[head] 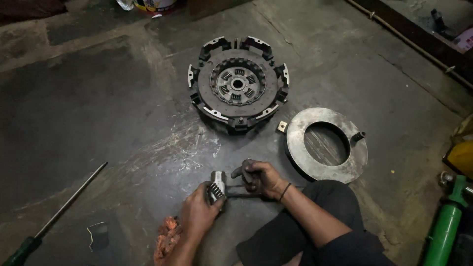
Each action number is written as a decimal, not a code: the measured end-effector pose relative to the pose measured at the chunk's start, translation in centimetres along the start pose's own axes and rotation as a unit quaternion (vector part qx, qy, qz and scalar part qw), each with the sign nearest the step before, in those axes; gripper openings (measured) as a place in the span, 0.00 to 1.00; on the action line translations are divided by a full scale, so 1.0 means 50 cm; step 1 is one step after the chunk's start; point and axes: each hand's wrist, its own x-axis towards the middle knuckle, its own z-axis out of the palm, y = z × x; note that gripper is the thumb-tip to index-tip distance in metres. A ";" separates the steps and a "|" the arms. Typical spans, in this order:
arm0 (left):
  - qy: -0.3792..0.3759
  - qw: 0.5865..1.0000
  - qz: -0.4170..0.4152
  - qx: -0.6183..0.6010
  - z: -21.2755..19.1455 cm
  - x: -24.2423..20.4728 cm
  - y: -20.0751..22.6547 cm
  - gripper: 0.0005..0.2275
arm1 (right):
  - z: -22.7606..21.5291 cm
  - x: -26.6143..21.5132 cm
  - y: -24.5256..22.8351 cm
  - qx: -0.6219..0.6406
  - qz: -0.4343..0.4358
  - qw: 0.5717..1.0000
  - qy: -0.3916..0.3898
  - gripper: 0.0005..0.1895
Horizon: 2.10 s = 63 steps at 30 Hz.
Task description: The person assembles a spring onto a small metal component by hand, repeatedly pressing the spring into place and checking the fit.
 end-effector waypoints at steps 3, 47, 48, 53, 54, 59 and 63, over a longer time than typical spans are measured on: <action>-0.007 1.000 -0.018 0.014 0.002 -0.001 -0.002 0.24 | -0.006 0.003 0.000 0.003 0.034 0.999 0.017 0.21; 0.000 1.000 0.007 0.009 0.006 -0.001 -0.010 0.25 | 0.145 -0.122 -0.117 0.183 -0.125 0.920 -0.324 0.08; -0.003 1.000 0.008 0.007 0.009 -0.004 -0.015 0.25 | 0.140 -0.122 -0.126 0.159 -0.139 0.919 -0.333 0.07; -0.002 1.000 0.003 0.003 0.014 -0.001 -0.017 0.21 | 0.102 -0.015 -0.039 -0.226 -0.055 0.960 0.156 0.11; -0.013 1.000 -0.010 0.008 0.017 -0.002 -0.020 0.22 | 0.100 0.000 -0.006 -0.305 -0.065 0.935 0.167 0.10; -0.031 0.999 -0.023 0.034 0.035 0.005 -0.036 0.23 | 0.127 0.010 0.061 -0.563 -0.293 0.763 0.123 0.11; -0.025 0.998 -0.044 0.022 0.057 0.009 -0.047 0.24 | 0.163 -0.009 0.078 -0.612 -0.335 0.707 0.115 0.13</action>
